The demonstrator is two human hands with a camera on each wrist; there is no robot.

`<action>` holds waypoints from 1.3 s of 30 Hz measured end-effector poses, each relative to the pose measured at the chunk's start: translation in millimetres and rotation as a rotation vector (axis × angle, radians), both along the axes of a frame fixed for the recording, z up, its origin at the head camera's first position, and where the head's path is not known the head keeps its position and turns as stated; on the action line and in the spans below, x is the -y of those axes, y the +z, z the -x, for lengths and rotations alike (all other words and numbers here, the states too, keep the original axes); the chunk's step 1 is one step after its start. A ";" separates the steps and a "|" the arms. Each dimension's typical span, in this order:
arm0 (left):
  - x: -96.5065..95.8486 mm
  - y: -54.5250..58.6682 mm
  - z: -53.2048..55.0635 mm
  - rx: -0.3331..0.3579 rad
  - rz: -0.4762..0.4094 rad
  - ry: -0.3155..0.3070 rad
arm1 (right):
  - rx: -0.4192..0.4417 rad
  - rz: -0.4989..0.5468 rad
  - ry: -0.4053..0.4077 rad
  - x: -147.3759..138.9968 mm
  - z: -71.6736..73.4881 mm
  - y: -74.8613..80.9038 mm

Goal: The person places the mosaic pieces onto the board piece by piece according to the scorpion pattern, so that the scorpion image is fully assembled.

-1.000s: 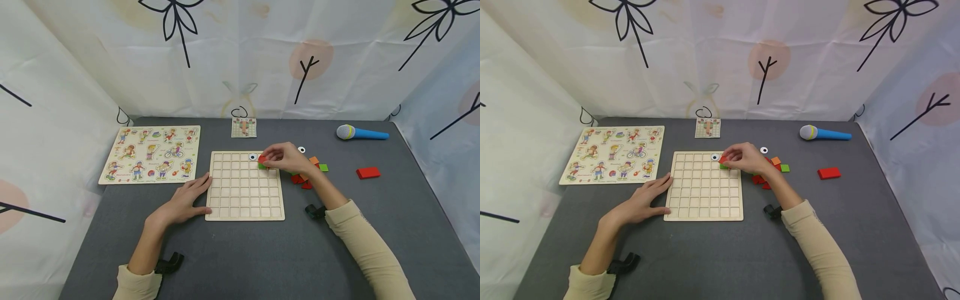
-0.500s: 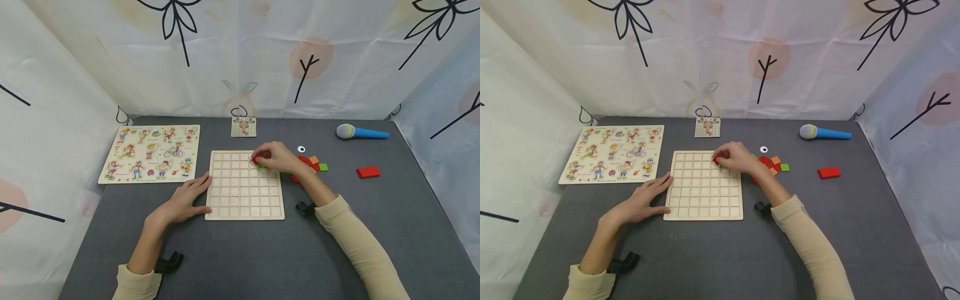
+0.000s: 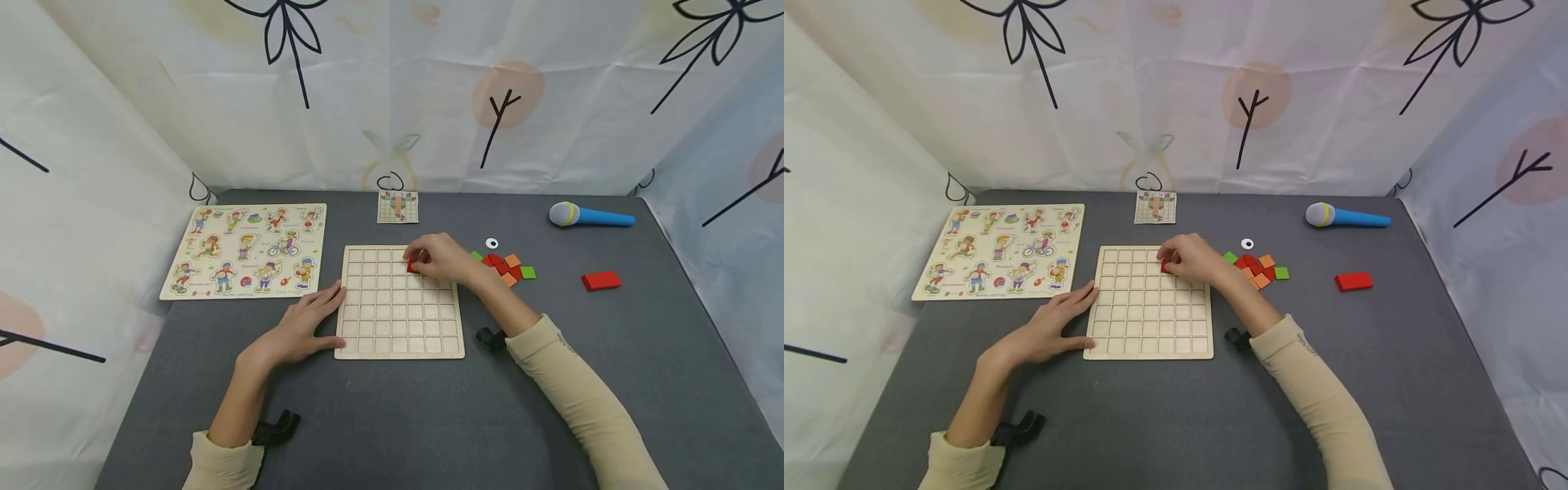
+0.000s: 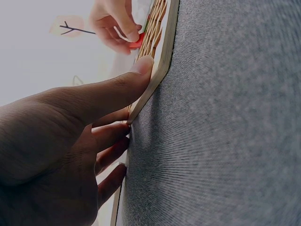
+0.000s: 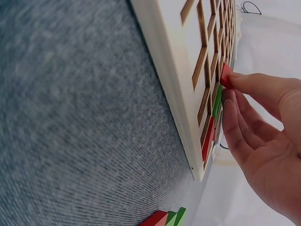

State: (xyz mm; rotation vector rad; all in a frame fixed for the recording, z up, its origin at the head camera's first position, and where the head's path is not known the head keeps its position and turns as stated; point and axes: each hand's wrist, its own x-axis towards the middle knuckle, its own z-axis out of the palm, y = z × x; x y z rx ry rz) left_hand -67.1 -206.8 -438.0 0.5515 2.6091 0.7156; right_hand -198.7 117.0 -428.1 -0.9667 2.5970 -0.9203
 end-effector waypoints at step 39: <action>1.8 -4.6 0.9 -0.005 -0.007 -0.001 | 0.078 0.139 -0.249 -82.1 -16.0 4.4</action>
